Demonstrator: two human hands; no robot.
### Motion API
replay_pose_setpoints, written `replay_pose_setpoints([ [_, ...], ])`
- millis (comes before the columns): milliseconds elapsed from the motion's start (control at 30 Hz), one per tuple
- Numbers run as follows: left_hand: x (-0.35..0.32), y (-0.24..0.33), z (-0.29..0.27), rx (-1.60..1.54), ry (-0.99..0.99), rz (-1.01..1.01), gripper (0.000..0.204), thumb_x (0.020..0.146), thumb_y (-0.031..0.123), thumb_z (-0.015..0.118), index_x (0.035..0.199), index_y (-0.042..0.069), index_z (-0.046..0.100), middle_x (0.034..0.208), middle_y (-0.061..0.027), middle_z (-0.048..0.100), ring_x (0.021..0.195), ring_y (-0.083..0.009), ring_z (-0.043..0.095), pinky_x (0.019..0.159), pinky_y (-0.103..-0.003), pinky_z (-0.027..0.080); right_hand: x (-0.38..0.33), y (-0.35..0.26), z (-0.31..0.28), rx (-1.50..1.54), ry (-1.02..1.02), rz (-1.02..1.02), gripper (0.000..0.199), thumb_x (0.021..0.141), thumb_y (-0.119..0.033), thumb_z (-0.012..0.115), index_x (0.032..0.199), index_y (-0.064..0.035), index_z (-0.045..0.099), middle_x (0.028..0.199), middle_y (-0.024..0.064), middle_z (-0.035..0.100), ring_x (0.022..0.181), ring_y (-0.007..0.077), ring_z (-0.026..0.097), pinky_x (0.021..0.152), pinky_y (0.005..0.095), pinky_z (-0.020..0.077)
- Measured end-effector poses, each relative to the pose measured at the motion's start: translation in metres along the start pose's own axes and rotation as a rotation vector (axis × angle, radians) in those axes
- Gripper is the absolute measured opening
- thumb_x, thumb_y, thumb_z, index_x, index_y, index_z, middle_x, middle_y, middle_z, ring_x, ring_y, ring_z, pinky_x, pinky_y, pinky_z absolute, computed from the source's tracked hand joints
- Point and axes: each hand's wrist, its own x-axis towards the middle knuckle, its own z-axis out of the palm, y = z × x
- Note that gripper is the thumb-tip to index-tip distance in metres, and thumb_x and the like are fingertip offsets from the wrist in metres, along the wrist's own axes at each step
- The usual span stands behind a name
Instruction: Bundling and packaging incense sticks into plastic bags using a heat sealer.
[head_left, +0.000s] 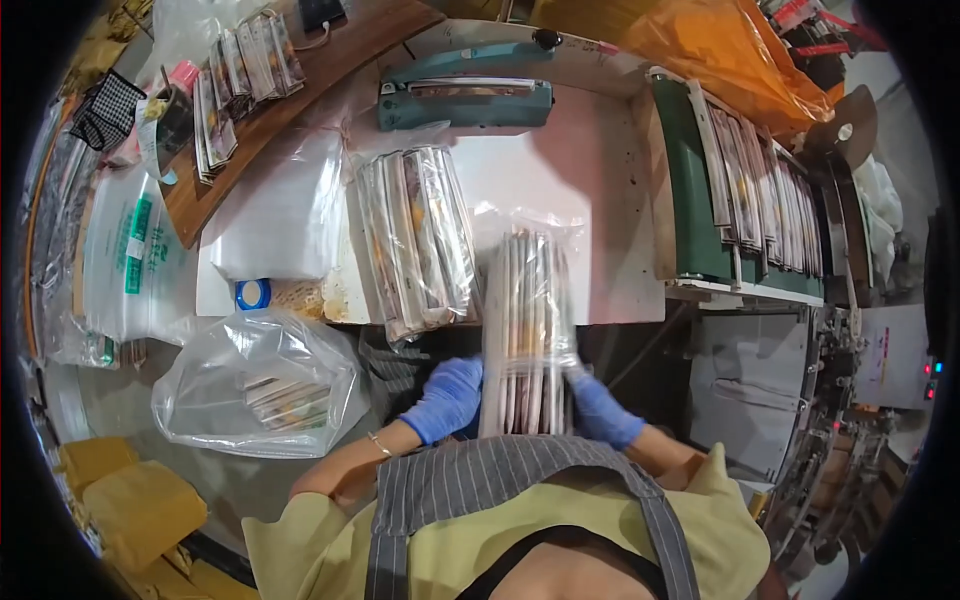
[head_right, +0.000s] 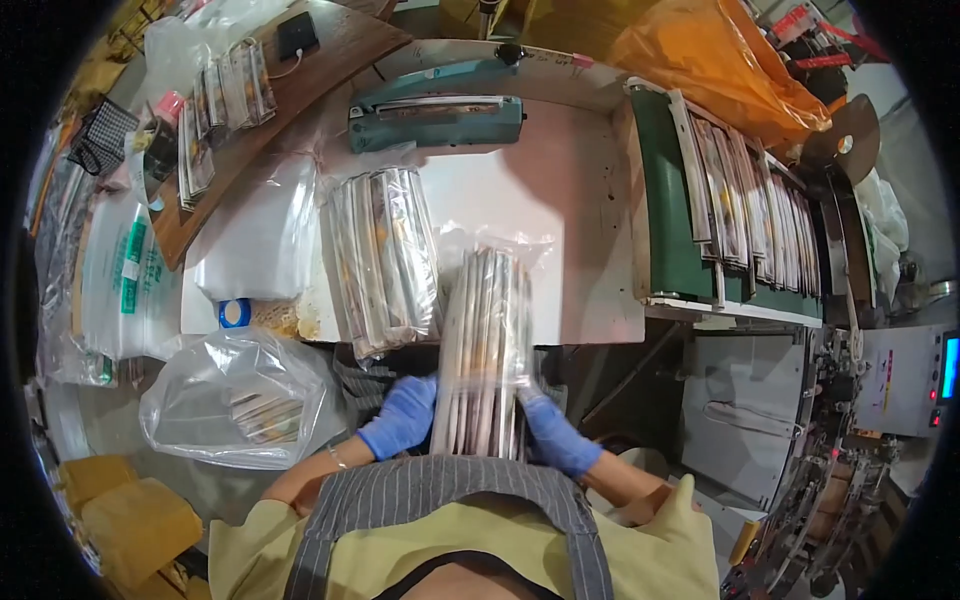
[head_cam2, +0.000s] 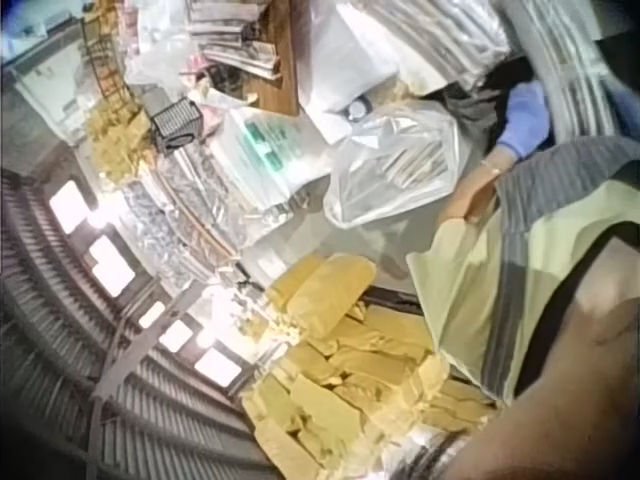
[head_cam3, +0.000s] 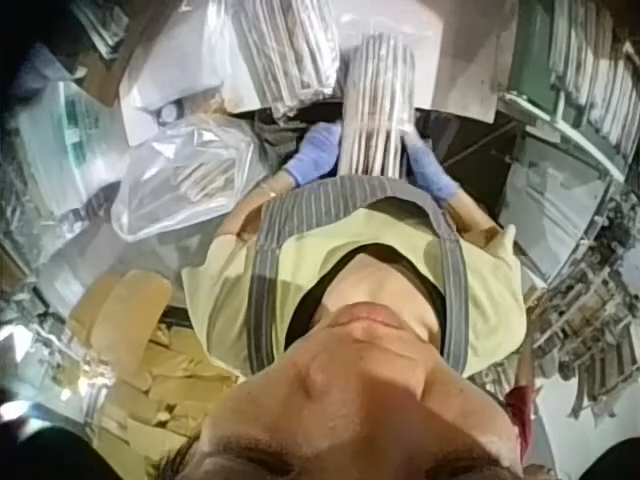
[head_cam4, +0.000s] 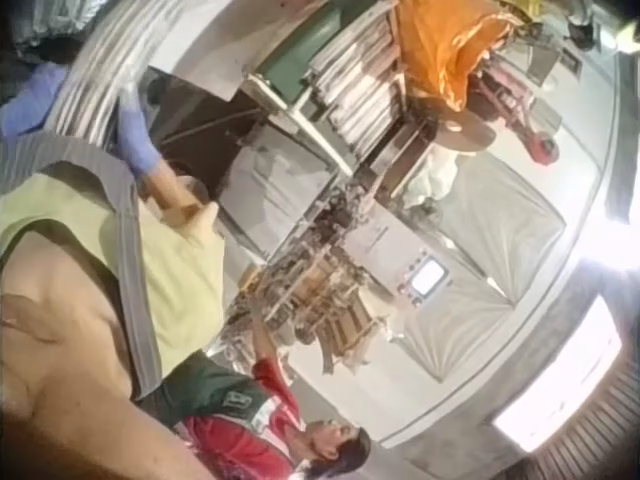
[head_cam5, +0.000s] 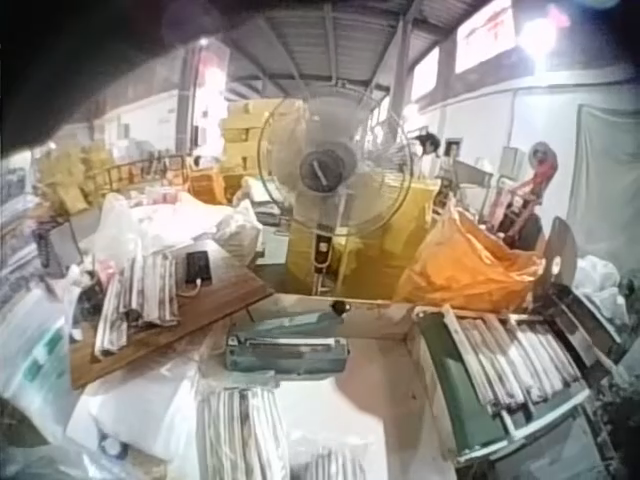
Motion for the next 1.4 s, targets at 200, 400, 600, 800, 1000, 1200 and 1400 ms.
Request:
replay_pose_setpoints([
  [200,0.013,0.007,-0.142,-0.226,0.819,0.55,0.042,0.076,0.008,0.054,0.118,0.003,0.049,0.115,-0.0152,0.052,0.111,-0.0296,0.045,0.097,-0.037,0.03,0.008,-0.132,0.015,-1.427,-0.055,-1.232,0.012,0.079,-0.015,0.055,0.081,-0.0033,0.052,0.068,0.0143,0.051,0.067,0.0288,0.055,0.06,0.0378,0.0441],
  [400,0.039,0.047,-0.259,-0.443,0.954,0.381,0.017,0.067,-0.005,0.054,0.082,0.001,0.053,0.069,-0.0084,0.057,0.049,-0.0107,0.053,0.049,-0.025,0.043,-0.026,-0.237,0.038,-1.259,0.157,-1.52,0.009,0.071,-0.004,0.059,0.078,-0.0027,0.054,0.07,0.0132,0.051,0.06,0.0315,0.053,0.054,0.0365,0.0443],
  [600,0.057,0.064,-0.268,-0.632,0.768,0.3,0.005,0.07,0.001,0.056,0.065,0.001,0.058,0.056,-0.0085,0.055,0.05,-0.0074,0.052,0.048,-0.023,0.043,-0.016,-0.242,0.053,-1.513,0.558,-1.427,0.013,0.07,-0.003,0.059,0.082,-0.0015,0.054,0.081,0.0122,0.054,0.071,0.0275,0.054,0.065,0.0345,0.0438],
  [800,0.067,0.065,-0.235,-0.545,0.758,0.58,0.015,0.071,0.0,0.062,0.085,0.0,0.06,0.079,-0.005,0.062,0.07,-0.009,0.059,0.058,-0.02,0.049,0.05,-0.213,0.064,-1.487,0.602,-1.739,0.02,0.072,-0.014,0.059,0.088,-0.0049,0.054,0.08,0.0116,0.054,0.077,0.0274,0.054,0.067,0.0376,0.0415],
  [1000,0.162,0.017,-0.16,-1.258,0.513,0.742,0.074,0.055,0.018,0.082,0.117,0.005,0.045,0.111,-0.0049,0.053,0.101,-0.0124,0.05,0.085,-0.028,0.042,0.087,-0.275,0.087,-1.151,0.413,-1.756,0.013,0.079,-0.016,0.059,0.075,-0.0052,0.053,0.067,0.0144,0.054,0.059,0.0296,0.054,0.055,0.0366,0.0413],
  [1200,0.256,-0.009,-0.132,-1.355,0.487,0.202,0.036,0.065,0.012,0.072,0.095,0.001,0.057,0.086,-0.0041,0.062,0.074,-0.0098,0.054,0.067,-0.026,0.047,0.26,-0.294,0.069,-0.916,0.721,-1.014,0.021,0.086,-0.021,0.052,0.097,-0.0036,0.054,0.082,0.0159,0.06,0.074,0.0299,0.057,0.067,0.0328,0.0441],
  [1400,0.225,-0.054,-0.185,-1.537,0.394,-0.153,0.019,0.069,0.023,0.067,0.081,0.008,0.066,0.07,-0.0002,0.058,0.061,-0.0113,0.055,0.06,-0.024,0.043,0.265,-0.325,0.107,-0.422,0.094,-1.229,0.019,0.085,-0.017,0.052,0.096,-0.0015,0.055,0.077,-0.0012,0.053,0.069,0.0061,0.045,0.065,0.0192,0.0383],
])
